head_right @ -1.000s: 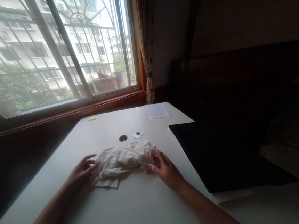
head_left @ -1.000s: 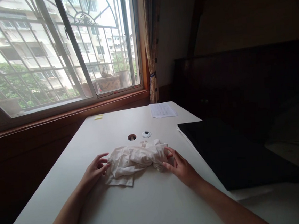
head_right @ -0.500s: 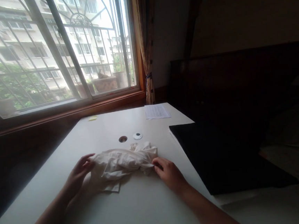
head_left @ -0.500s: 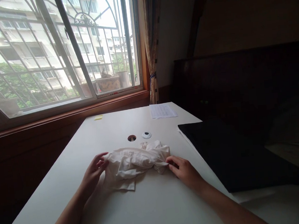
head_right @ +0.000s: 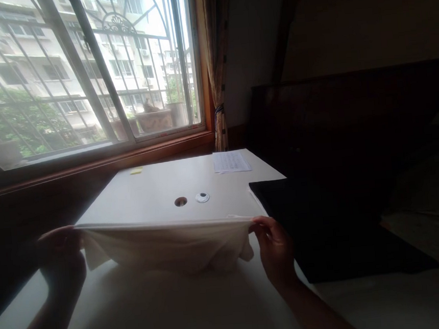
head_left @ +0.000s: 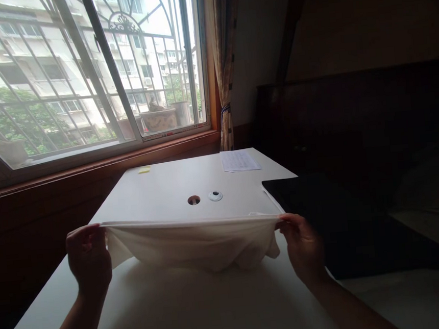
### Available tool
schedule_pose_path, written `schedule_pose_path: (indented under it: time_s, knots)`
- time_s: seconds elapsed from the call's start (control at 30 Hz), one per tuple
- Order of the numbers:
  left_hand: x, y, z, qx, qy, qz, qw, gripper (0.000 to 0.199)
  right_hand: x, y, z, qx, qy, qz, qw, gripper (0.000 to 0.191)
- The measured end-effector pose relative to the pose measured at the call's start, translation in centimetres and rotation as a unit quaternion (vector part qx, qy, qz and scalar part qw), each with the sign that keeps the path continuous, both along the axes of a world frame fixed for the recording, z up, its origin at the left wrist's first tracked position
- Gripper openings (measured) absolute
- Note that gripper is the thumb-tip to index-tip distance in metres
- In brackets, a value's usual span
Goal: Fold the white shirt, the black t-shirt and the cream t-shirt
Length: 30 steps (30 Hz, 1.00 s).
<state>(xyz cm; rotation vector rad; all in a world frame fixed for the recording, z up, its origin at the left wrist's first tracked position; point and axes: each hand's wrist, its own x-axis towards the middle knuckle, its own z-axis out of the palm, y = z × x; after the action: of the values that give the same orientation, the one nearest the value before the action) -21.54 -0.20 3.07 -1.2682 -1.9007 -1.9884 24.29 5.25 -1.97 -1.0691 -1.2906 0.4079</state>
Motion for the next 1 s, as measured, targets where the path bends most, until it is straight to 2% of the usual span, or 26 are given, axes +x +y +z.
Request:
schedule_pose_path:
  time_s: [0.07,0.13,0.2,0.3,0.37,0.43,0.47,0.5,0.53,0.57,0.63,0.7,0.73,0.8,0.87,0.93,1.0]
  knots:
    - [0.1,0.3,-0.6,0.013,-0.012,-0.038,0.999,0.031,-0.1,0.1,-0.1,0.017,0.003,0.018,1.000,0.020]
    - [0.1,0.5,-1.3,-0.027,-0.052,-0.147,0.987,0.037,-0.4,0.1,-0.1,0.044,0.009,0.047,0.998,0.016]
    - [0.1,0.5,-1.7,-0.119,-0.090,-0.271,0.951,0.041,-0.7,0.0,0.2,0.074,0.029,0.075,0.994,0.013]
    - [0.2,0.1,-1.5,-0.291,-0.106,-0.415,0.856,0.044,-0.8,-0.1,0.4,0.057,0.071,0.110,0.990,0.012]
    - [0.5,-0.3,-1.1,-0.396,-0.117,-0.480,0.774,0.044,-0.6,-0.2,0.2,0.003,0.070,0.103,0.992,0.013]
    - [0.9,-0.5,-1.0,-0.466,-0.128,-0.526,0.700,0.046,-0.4,-0.4,-0.1,-0.045,0.048,0.089,0.994,0.016]
    - [1.1,-0.6,-1.1,-0.482,-0.124,-0.540,0.679,0.047,-0.3,-0.6,-0.2,-0.057,0.038,0.095,0.993,0.017]
    - [1.4,-0.5,-1.2,-0.489,-0.114,-0.545,0.672,0.049,-0.3,-0.7,-0.3,-0.064,0.030,0.112,0.991,0.019]
    - [1.6,-0.4,-1.3,-0.487,-0.097,-0.539,0.680,0.051,-0.3,-0.8,-0.4,-0.072,0.023,0.136,0.988,0.020]
    - [1.9,-0.2,-1.5,-0.476,-0.071,-0.525,0.702,0.052,-0.3,-0.9,-0.4,-0.081,0.015,0.160,0.984,0.021]
    - [2.3,0.3,-2.0,-0.426,0.001,-0.479,0.768,0.049,-0.4,-1.1,-0.2,-0.099,-0.004,0.189,0.977,0.023]
    - [2.7,1.0,-2.8,-0.355,0.090,-0.434,0.823,0.042,-0.6,-1.0,0.0,-0.107,-0.034,0.178,0.978,0.025]
    - [2.9,1.3,-3.3,-0.326,0.131,-0.418,0.838,0.039,-0.7,-0.9,0.1,-0.103,-0.054,0.159,0.981,0.024]
    - [3.0,1.8,-4.6,-0.300,0.199,-0.403,0.841,0.035,-0.7,-0.4,0.1,-0.091,-0.107,0.104,0.985,0.025]
    - [3.0,2.2,-5.9,-0.295,0.255,-0.399,0.830,0.037,-0.7,0.2,-0.3,-0.102,-0.160,0.066,0.980,0.037]
    - [3.0,2.4,-6.9,-0.291,0.293,-0.397,0.820,0.039,-0.6,0.7,-0.9,-0.162,-0.193,0.074,0.965,0.055]
    - [3.1,2.4,-7.2,-0.298,0.311,-0.406,0.806,0.033,-0.6,0.9,-1.5,-0.235,-0.203,0.109,0.944,0.068]
